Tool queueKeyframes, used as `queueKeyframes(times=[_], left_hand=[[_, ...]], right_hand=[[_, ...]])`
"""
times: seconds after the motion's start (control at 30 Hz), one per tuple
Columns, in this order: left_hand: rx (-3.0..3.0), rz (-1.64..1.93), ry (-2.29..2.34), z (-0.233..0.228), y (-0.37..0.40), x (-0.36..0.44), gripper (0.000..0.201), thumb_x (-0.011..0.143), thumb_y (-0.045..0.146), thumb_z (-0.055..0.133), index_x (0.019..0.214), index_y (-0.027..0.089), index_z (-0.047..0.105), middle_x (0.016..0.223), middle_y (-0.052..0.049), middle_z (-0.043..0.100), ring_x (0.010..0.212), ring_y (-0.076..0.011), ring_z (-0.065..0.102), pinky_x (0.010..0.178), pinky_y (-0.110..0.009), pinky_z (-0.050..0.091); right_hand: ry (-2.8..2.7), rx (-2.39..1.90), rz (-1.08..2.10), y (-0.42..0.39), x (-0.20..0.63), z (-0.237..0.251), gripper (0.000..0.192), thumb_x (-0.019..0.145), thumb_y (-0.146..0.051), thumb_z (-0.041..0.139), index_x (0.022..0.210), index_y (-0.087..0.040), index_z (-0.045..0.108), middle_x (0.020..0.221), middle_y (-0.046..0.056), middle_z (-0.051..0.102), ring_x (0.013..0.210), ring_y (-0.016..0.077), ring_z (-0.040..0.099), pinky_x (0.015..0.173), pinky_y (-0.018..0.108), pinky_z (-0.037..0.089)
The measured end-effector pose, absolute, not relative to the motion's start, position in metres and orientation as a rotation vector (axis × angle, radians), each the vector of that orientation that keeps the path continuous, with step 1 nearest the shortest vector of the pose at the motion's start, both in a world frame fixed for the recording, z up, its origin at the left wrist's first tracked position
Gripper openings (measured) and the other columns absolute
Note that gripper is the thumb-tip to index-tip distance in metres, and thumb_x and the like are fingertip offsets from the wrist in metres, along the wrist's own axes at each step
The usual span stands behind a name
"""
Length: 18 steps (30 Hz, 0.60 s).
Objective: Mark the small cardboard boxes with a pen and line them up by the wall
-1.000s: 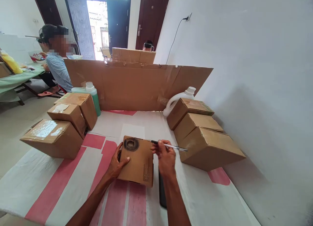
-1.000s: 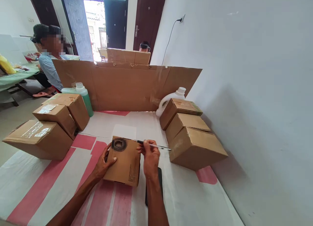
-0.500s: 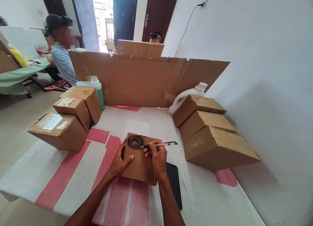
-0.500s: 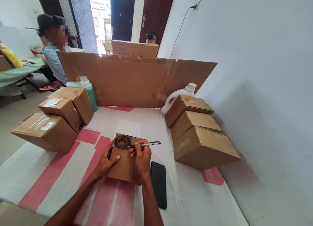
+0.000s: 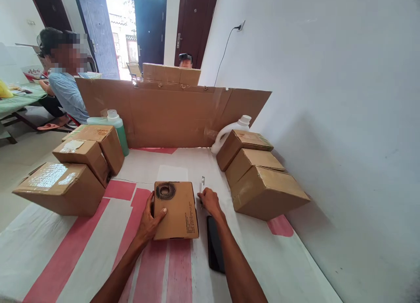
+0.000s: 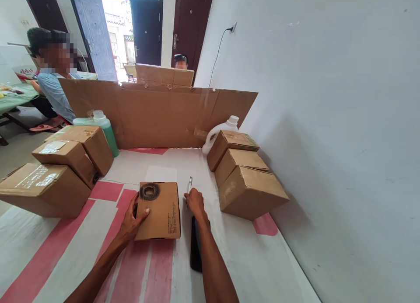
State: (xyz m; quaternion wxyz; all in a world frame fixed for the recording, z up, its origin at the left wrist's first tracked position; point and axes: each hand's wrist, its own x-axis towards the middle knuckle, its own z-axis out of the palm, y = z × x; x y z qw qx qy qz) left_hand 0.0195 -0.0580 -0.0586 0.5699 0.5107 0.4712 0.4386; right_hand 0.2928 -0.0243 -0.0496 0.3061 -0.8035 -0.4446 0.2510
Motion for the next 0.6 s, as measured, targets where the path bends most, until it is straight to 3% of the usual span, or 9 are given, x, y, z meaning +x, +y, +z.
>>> queueKeyframes(times=[0.07, 0.3, 0.43, 0.53, 0.6], left_hand=[[1.189, 1.026, 1.093, -0.056, -0.057, 0.020, 0.096, 0.081, 0.056, 0.076, 0.158, 0.024, 0.028, 0.148, -0.016, 0.055, 0.134, -0.0309, 0.058, 0.108, -0.044, 0.051], [1.141, 1.005, 1.114, -0.049, -0.046, 0.025, 0.099, 0.074, 0.058, 0.081, 0.155, 0.022, 0.034, 0.143, -0.017, 0.059, 0.128, -0.0317, 0.062, 0.101, -0.042, 0.056], [1.061, 0.963, 1.130, -0.052, -0.042, 0.025, 0.095, 0.070, 0.061, 0.084, 0.145, 0.018, 0.045, 0.141, -0.019, 0.061, 0.123, -0.0340, 0.065, 0.098, -0.045, 0.057], [1.028, 0.938, 1.125, -0.053, -0.043, 0.024, 0.088, 0.068, 0.061, 0.084, 0.137, 0.017, 0.052, 0.135, -0.019, 0.066, 0.117, -0.0352, 0.068, 0.093, -0.046, 0.060], [0.985, 0.939, 1.125, -0.053, -0.044, 0.025, 0.088, 0.068, 0.060, 0.085, 0.138, 0.019, 0.052, 0.132, -0.018, 0.068, 0.114, -0.0354, 0.070, 0.090, -0.047, 0.061]], right_hand=[[-1.285, -2.224, 0.676, -0.032, 0.281, -0.059, 0.023, 0.097, -0.039, 0.066, 0.099, -0.016, 0.067, 0.097, 0.002, 0.069, 0.085, 0.0168, 0.067, 0.081, 0.037, 0.056], [-1.425, -2.374, 0.522, -0.079, 0.274, -0.043, 0.011, 0.095, -0.029, 0.060, 0.092, -0.019, 0.063, 0.091, 0.013, 0.072, 0.088, 0.0272, 0.069, 0.074, 0.033, 0.045], [-1.304, -2.514, 0.361, -0.135, 0.277, -0.036, 0.027, 0.094, -0.041, 0.059, 0.106, -0.017, 0.059, 0.113, 0.023, 0.066, 0.107, 0.0374, 0.065, 0.081, 0.040, 0.047], [-1.153, -2.703, 0.416, -0.172, 0.273, -0.047, 0.050, 0.078, -0.052, 0.075, 0.106, -0.014, 0.059, 0.114, 0.027, 0.064, 0.113, 0.0457, 0.062, 0.080, 0.045, 0.050], [-1.077, -2.730, 0.477, -0.184, 0.271, -0.058, 0.052, 0.074, -0.054, 0.077, 0.104, -0.016, 0.059, 0.111, 0.024, 0.065, 0.111, 0.0444, 0.064, 0.080, 0.045, 0.052]])
